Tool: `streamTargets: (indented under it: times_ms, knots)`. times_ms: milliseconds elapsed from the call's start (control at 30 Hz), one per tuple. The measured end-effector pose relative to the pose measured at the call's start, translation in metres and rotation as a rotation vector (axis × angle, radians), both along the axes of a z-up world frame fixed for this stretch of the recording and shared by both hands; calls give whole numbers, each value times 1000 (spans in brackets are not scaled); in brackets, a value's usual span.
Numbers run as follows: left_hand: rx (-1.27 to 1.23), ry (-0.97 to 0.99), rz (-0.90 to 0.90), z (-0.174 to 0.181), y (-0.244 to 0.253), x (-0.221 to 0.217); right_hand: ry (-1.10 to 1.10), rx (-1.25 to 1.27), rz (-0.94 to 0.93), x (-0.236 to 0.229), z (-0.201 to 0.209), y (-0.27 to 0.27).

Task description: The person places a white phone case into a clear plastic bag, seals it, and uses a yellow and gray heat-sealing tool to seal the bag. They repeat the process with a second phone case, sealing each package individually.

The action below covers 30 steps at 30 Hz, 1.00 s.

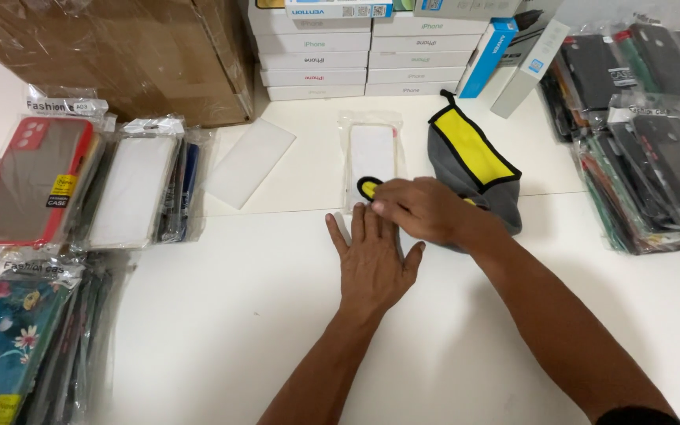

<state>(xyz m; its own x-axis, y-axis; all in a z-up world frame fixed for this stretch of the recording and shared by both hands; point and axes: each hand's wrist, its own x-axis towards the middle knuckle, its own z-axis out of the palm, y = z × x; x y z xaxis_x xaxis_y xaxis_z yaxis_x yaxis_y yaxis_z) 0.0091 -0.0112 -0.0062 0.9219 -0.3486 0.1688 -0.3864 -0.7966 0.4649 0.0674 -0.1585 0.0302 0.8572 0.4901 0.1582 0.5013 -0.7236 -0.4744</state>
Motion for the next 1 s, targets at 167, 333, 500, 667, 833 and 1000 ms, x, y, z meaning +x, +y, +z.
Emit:
streamTargets:
  times_ms: [167, 333, 500, 667, 833, 1000]
  knots:
    - [8, -19, -22, -13, -4, -1, -155, -347, -141, -20, -24, 2]
    - [-19, 40, -29, -3, -1, 3, -194, -579, -285, 17, -54, 5]
    - [-26, 20, -33, -7, -2, 3, 152, -589, -442, 68, -52, 6]
    - [-23, 26, -41, -1, 1, 4, -93, -536, -446, 92, -76, -4]
    - [-29, 18, -50, 0, 0, 4, -332, -416, -317, 85, -89, -18]
    - [-26, -102, -12, -7, -1, 3, -298, -113, -84, 34, -62, -19]
